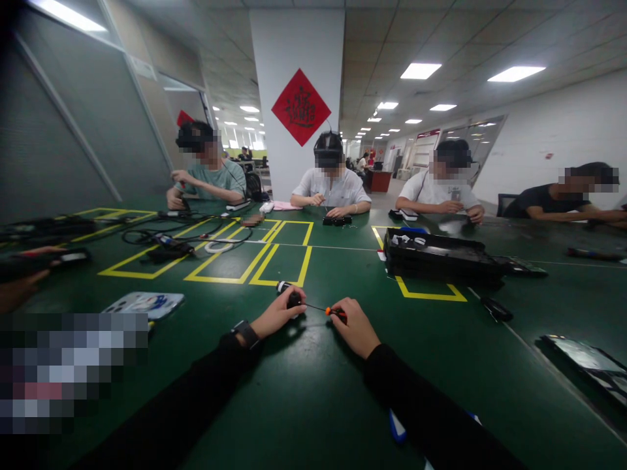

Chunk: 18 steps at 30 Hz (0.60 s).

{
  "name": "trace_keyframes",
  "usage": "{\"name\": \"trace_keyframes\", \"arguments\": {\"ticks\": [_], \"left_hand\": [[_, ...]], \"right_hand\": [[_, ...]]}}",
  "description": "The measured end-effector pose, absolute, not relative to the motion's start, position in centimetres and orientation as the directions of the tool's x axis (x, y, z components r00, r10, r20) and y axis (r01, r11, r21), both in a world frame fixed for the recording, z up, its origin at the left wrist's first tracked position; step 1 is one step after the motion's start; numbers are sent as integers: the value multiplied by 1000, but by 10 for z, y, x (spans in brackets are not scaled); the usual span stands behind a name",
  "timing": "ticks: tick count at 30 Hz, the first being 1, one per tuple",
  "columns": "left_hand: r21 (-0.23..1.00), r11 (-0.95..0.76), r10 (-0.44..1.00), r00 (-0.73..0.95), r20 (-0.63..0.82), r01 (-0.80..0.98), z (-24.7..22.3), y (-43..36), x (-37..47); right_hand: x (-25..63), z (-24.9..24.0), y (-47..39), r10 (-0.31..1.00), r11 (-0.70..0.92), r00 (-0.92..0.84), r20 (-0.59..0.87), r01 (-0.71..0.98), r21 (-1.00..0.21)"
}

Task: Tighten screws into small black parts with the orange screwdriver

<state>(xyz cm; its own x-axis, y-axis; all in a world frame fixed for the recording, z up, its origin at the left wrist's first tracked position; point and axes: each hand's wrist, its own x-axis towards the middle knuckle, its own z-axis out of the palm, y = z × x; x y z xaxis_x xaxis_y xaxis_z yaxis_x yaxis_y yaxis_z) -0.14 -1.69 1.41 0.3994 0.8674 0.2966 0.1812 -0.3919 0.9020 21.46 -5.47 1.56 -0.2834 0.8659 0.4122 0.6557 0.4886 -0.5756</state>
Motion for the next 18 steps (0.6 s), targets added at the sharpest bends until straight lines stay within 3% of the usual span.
{"name": "trace_keyframes", "arguments": {"ticks": [7, 18], "left_hand": [[901, -392, 867, 404, 293, 187, 16, -19, -1], [889, -402, 875, 380, 301, 221, 13, -17, -1]], "right_hand": [[215, 14, -56, 884, 456, -257, 390, 654, -603], [215, 19, -56, 865, 495, -319, 388, 678, -544]]}}
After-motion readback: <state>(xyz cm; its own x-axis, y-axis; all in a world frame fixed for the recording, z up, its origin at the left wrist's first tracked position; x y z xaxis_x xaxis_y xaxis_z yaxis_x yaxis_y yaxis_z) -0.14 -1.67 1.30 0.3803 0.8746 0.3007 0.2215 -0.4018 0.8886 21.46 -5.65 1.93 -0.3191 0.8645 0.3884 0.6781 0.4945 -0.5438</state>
